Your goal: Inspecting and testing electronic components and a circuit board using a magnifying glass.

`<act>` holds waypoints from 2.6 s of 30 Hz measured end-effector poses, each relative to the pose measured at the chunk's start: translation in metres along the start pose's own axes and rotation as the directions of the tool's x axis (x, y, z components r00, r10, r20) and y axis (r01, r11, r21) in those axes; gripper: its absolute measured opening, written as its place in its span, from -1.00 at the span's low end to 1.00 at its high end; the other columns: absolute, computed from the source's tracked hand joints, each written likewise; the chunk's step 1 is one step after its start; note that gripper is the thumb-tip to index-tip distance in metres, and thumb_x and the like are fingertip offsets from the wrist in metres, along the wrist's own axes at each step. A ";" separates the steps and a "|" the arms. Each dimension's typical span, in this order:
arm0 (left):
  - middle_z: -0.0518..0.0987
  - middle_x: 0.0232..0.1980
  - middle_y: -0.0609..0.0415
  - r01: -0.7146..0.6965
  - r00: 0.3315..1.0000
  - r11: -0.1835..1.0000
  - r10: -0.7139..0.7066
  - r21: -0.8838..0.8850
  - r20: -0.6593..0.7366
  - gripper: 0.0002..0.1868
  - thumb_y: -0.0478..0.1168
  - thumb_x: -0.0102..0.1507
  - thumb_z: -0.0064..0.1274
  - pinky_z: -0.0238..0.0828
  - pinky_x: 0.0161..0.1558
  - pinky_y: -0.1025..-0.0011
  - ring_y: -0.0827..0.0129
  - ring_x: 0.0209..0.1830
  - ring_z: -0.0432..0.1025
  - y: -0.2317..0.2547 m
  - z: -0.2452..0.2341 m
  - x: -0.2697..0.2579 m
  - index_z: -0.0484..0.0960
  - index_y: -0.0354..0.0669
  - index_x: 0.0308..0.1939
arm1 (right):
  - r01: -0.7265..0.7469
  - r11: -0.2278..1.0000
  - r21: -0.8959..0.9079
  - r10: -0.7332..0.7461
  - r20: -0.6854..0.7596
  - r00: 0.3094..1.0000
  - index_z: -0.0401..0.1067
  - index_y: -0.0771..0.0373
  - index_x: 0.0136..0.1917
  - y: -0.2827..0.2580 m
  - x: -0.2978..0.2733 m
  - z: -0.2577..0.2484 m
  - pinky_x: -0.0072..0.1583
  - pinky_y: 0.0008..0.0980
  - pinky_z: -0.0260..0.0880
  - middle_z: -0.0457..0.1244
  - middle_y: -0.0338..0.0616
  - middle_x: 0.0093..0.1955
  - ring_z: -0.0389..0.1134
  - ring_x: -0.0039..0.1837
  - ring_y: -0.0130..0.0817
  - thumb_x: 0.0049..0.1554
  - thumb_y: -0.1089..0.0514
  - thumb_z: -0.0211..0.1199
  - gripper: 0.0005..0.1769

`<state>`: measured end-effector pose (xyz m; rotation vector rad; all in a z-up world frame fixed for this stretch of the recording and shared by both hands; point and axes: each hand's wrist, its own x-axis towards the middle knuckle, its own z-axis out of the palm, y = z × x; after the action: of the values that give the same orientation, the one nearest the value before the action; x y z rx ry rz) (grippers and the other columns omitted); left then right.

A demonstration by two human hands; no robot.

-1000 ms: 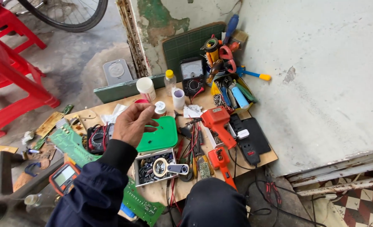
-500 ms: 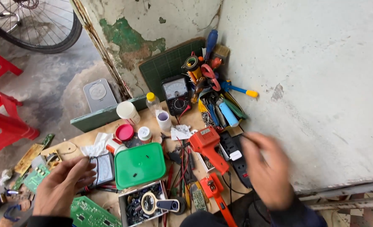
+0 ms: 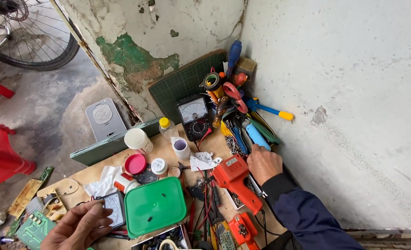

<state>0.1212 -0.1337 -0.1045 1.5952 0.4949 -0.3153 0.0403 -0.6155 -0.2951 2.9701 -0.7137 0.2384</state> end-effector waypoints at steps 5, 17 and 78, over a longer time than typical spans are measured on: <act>0.76 -0.03 -0.45 -0.042 0.999 0.999 0.043 0.017 -0.024 -0.79 -0.41 0.46 0.17 0.61 0.08 0.11 -0.03 -0.15 0.54 0.020 0.026 -0.029 0.73 -0.58 0.10 | -0.102 0.993 0.062 0.097 0.081 0.992 0.48 0.17 0.06 0.007 -0.016 -0.069 -0.23 -0.14 0.64 0.45 -0.10 -0.13 0.56 -0.26 -0.12 0.40 0.08 0.21 -0.85; 0.89 0.44 -0.17 0.033 0.891 0.998 -0.052 0.050 0.452 -0.75 -0.34 0.30 0.22 0.83 0.10 -0.01 -0.02 0.06 0.77 0.044 0.068 -0.130 0.90 -0.44 -0.05 | -0.437 -0.513 0.739 0.254 0.616 0.745 0.53 0.66 0.07 -0.017 -0.186 -0.209 -0.11 0.20 0.38 0.35 0.50 -0.21 0.33 -0.21 0.28 0.27 0.44 0.27 -0.84; 0.76 -0.03 -0.11 0.245 0.966 0.289 -0.158 -0.926 0.206 -0.56 -0.29 0.35 0.25 0.69 0.01 0.40 0.28 -0.10 0.66 -0.114 -0.015 -0.133 0.71 -0.28 0.32 | 0.418 0.519 0.746 -0.401 -0.219 0.890 0.63 0.25 0.35 -0.244 -0.217 -0.254 0.20 -0.24 0.53 0.52 -0.11 0.17 0.58 0.16 -0.27 0.25 0.12 0.42 -0.58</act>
<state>-0.0514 -0.1314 -0.1383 0.3031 0.6564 -0.1910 -0.0727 -0.2740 -0.0911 3.8119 0.2433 0.7013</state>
